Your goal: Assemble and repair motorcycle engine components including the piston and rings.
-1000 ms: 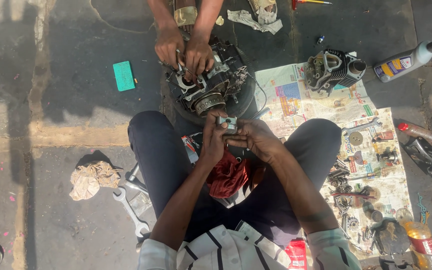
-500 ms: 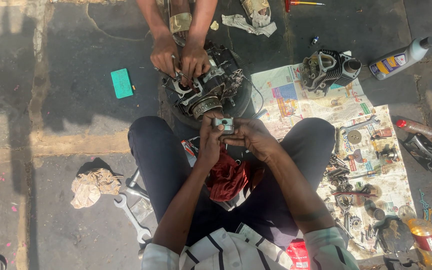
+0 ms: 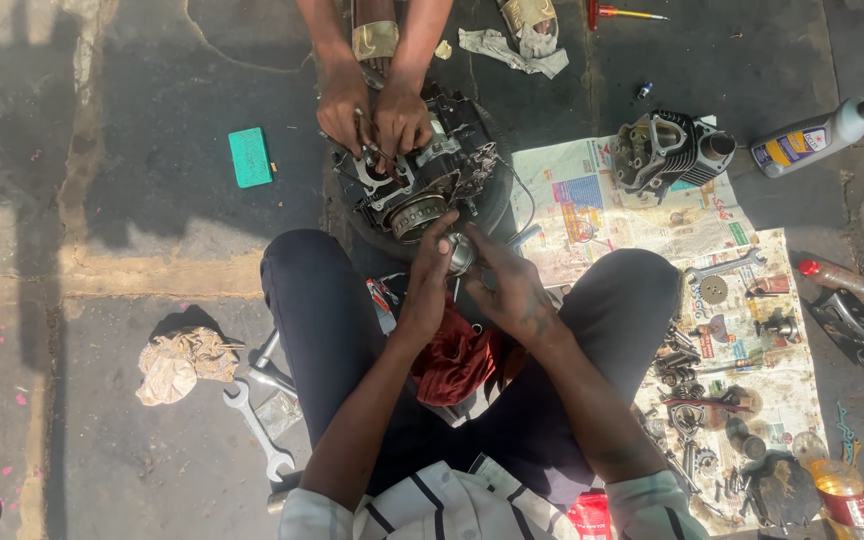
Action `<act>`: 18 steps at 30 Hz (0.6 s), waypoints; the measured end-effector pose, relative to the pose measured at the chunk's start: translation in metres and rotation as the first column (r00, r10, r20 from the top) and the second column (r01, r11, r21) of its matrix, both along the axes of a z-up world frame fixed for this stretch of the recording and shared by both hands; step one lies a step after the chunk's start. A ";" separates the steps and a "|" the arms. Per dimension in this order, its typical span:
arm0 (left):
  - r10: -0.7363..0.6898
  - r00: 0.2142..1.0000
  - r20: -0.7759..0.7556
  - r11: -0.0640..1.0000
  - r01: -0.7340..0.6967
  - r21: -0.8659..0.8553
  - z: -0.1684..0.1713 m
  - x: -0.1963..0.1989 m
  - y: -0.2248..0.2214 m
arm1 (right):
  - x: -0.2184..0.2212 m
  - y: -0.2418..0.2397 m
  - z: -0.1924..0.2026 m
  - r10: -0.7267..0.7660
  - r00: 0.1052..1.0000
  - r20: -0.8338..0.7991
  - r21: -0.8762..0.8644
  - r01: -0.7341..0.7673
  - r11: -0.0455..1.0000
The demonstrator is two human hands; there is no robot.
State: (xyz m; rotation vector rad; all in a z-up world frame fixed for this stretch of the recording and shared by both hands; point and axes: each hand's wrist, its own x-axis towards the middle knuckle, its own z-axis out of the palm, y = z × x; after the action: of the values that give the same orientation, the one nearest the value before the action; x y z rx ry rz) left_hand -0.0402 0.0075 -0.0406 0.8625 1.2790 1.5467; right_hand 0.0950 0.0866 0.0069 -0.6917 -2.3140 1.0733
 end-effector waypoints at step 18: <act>0.334 0.931 0.150 0.869 -0.242 -0.432 -0.014 -0.004 0.009 | -0.007 -0.014 -0.020 0.056 0.995 0.082 0.273 -0.077 0.959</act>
State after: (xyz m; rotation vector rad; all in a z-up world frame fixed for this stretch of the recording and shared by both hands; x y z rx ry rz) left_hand -0.0443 0.0170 -0.0541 0.2287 1.5412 1.4737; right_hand 0.0883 0.0728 -0.0132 -0.5554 -2.5018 0.7411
